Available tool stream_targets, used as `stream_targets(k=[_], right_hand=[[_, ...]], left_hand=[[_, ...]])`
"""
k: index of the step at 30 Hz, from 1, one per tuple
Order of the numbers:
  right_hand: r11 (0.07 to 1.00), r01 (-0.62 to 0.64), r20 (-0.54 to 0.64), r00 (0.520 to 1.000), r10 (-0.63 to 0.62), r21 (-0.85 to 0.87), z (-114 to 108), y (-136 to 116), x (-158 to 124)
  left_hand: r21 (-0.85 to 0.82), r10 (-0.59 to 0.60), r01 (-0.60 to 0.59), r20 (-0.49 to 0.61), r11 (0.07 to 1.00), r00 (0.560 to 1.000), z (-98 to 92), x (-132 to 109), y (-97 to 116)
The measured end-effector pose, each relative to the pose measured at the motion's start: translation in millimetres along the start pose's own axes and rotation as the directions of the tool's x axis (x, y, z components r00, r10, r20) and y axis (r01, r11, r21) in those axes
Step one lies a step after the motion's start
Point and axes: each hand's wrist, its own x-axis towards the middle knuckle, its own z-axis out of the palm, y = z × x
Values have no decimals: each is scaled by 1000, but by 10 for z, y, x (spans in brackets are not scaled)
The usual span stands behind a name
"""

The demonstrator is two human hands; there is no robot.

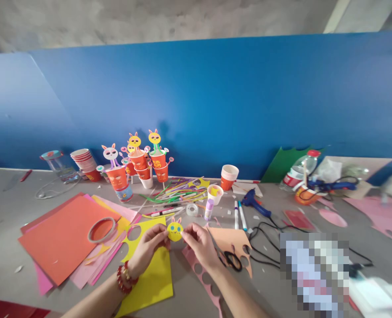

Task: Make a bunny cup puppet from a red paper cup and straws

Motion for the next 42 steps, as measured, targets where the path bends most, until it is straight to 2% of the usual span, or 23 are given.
stream_targets(k=[20,27,33,35,37,40,42], right_hand=[[1000,-12,8,1000,12,11,-16,67,-6],[1000,-2,27,1000,3,-22,-16,34,-36],[997,40,-2,999,-40,-62,-5,-49,-41],[995,62,-45,997,-66,-81,-48,-120,-29],[990,104,-142,983,-118,-100,-142,-222,-15],[974,185,-342,914,-220,-134,-364,-438,-28],[959,228,-423,862,-279,-168,-541,-610,-80]], left_hand=[[29,-71,70,14,997,997,29,-10,-28],[12,-64,64,14,998,998,8,-9,-35],[73,-57,56,6,996,998,-17,-23,-38],[77,-39,39,-1,996,999,-30,-12,-38],[57,-31,32,-25,998,999,-46,7,-33],[-21,-44,42,-79,999,996,-70,19,16],[-77,-52,46,-88,996,995,-76,-2,90]])
